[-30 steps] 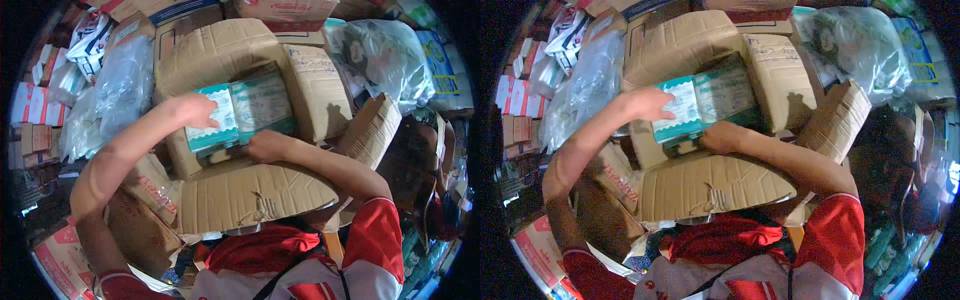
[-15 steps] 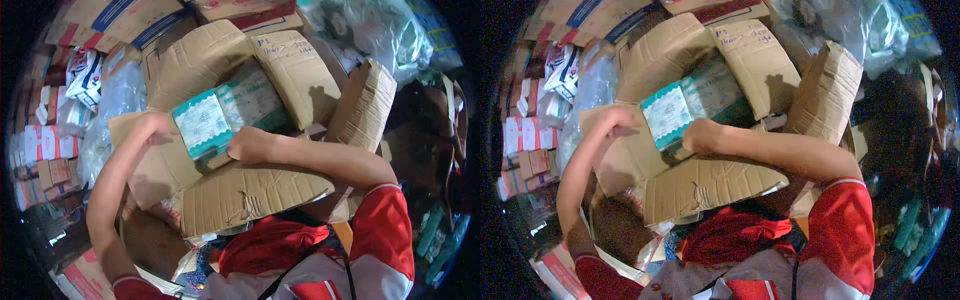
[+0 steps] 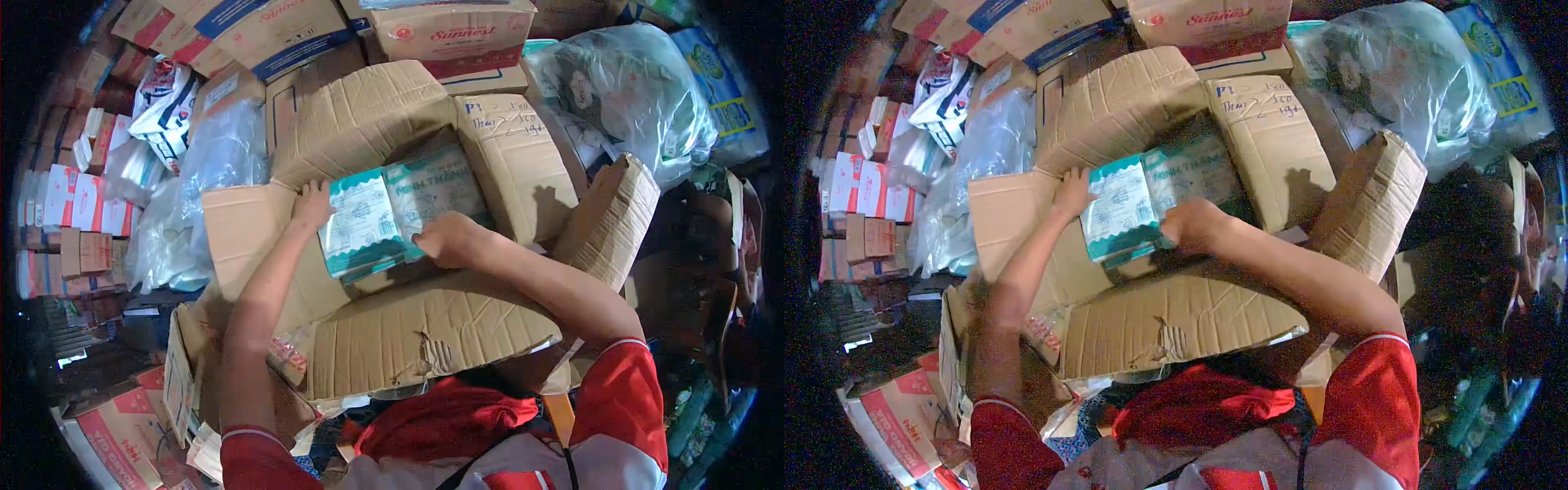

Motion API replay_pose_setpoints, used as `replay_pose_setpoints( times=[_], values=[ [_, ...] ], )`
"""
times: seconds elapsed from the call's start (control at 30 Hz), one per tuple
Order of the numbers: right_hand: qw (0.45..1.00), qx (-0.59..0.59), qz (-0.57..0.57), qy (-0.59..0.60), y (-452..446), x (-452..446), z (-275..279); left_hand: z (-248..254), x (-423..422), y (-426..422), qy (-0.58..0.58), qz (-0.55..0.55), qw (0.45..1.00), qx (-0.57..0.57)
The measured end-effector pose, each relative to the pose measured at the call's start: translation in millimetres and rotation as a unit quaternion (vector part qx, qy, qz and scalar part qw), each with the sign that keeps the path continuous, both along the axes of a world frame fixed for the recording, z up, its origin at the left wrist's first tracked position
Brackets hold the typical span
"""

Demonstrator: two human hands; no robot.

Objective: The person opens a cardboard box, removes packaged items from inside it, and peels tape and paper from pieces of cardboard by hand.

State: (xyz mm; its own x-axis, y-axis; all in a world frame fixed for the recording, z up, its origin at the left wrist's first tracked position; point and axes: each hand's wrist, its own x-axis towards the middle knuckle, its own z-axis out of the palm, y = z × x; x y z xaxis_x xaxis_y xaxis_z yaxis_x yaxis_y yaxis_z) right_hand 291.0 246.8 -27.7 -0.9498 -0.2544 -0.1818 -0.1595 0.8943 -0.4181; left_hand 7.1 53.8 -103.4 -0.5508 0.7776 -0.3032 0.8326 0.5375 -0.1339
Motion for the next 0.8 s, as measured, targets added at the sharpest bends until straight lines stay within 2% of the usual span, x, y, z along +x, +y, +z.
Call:
replay_pose_setpoints(
  times=[0.07,0.2,0.3,0.4,0.43,0.47,0.5,0.53,0.6,0.63,0.73,0.8],
  values=[
    [1.0,-0.006,-0.011,0.014,1,2,-10,-4,-2,3,-0.019,0.022,1.0,-0.003],
    [0.999,0.031,-0.001,-0.032,3,-2,-12,2,0,14,-0.031,0.051,0.998,-0.003],
    [0.997,0.036,-0.004,-0.063,4,-5,-14,-3,4,17,0.012,0.051,0.998,0.032],
    [0.995,0.043,-0.01,-0.09,8,-6,-11,-3,6,20,0.021,0.038,0.999,0.022],
    [0.992,0.043,-0.014,-0.114,10,-8,-1,-15,-1,13,0.056,-0.006,0.997,0.06],
    [0.989,0.041,-0.02,-0.141,13,-9,4,-26,-14,13,0.04,0.001,0.998,0.057],
    [0.996,-0.038,-0.03,-0.074,25,-9,-26,-42,-29,13,0.019,0.005,0.999,0.05],
    [0.991,-0.122,-0.046,-0.011,34,-4,-61,-59,-42,-4,0.063,-0.118,0.98,0.145],
    [0.993,-0.033,-0.085,-0.075,30,-8,-24,-33,-33,11,-0.009,-0.03,0.999,0.041],
    [0.992,-0.018,-0.079,-0.094,32,-13,-20,-34,-35,10,-0.028,-0.046,0.995,0.082],
    [0.992,0.002,-0.097,-0.077,50,-16,-5,-28,-40,11,-0.026,-0.088,0.996,0.017],
    [0.995,0.055,-0.071,-0.045,58,-21,0,-23,-45,15,-0.048,-0.122,0.99,-0.043]
  ],
)
